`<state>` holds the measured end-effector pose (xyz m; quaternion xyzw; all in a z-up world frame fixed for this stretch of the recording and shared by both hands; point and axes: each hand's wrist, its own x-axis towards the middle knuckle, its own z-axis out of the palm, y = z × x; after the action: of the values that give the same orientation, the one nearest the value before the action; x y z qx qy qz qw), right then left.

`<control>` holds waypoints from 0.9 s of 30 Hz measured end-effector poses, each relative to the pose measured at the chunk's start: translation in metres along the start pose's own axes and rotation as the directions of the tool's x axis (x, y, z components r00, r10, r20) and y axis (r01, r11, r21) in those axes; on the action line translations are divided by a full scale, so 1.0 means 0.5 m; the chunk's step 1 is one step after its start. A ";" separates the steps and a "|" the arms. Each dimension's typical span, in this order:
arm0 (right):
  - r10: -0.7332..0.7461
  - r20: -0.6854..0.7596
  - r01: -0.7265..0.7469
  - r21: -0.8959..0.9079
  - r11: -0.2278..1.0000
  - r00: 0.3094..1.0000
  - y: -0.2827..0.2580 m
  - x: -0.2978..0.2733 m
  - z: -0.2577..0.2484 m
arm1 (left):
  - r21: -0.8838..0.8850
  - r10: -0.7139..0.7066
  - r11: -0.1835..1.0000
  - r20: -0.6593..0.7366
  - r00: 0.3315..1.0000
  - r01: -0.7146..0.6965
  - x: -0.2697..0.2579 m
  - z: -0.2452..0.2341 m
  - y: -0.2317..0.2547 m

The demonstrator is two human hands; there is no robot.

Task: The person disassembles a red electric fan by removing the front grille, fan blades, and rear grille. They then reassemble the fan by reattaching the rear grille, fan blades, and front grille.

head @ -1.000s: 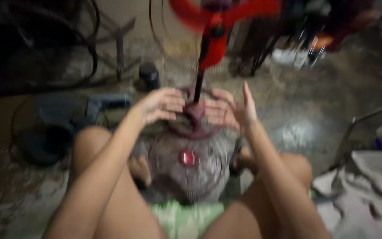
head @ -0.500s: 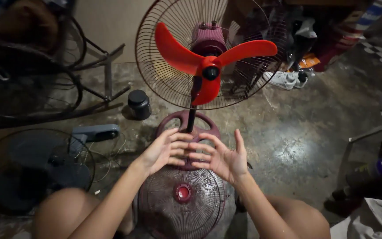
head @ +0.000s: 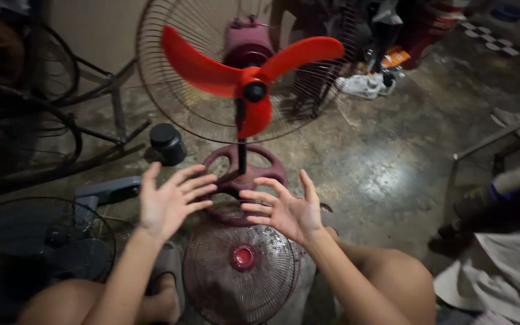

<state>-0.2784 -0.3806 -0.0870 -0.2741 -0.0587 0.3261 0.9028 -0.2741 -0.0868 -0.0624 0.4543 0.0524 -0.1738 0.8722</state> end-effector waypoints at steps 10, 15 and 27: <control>-0.176 0.015 0.175 0.052 0.983 0.984 -0.035 -0.042 -0.010 | -0.110 0.190 0.974 -0.097 0.977 -0.200 -0.070 0.044 0.033; -0.202 0.004 0.202 0.038 0.979 0.979 -0.042 -0.040 -0.004 | -0.242 0.171 0.953 -0.060 0.983 -0.180 -0.063 0.060 -0.009; -0.230 -0.033 0.229 -0.020 0.973 0.973 -0.050 -0.005 -0.013 | -0.305 0.268 0.920 0.034 0.963 -0.245 -0.031 0.030 -0.008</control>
<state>-0.2649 -0.4010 -0.0789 -0.2782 -0.0768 0.2144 0.9331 -0.2909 -0.0970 -0.0529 0.3137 -0.0147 -0.0651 0.9472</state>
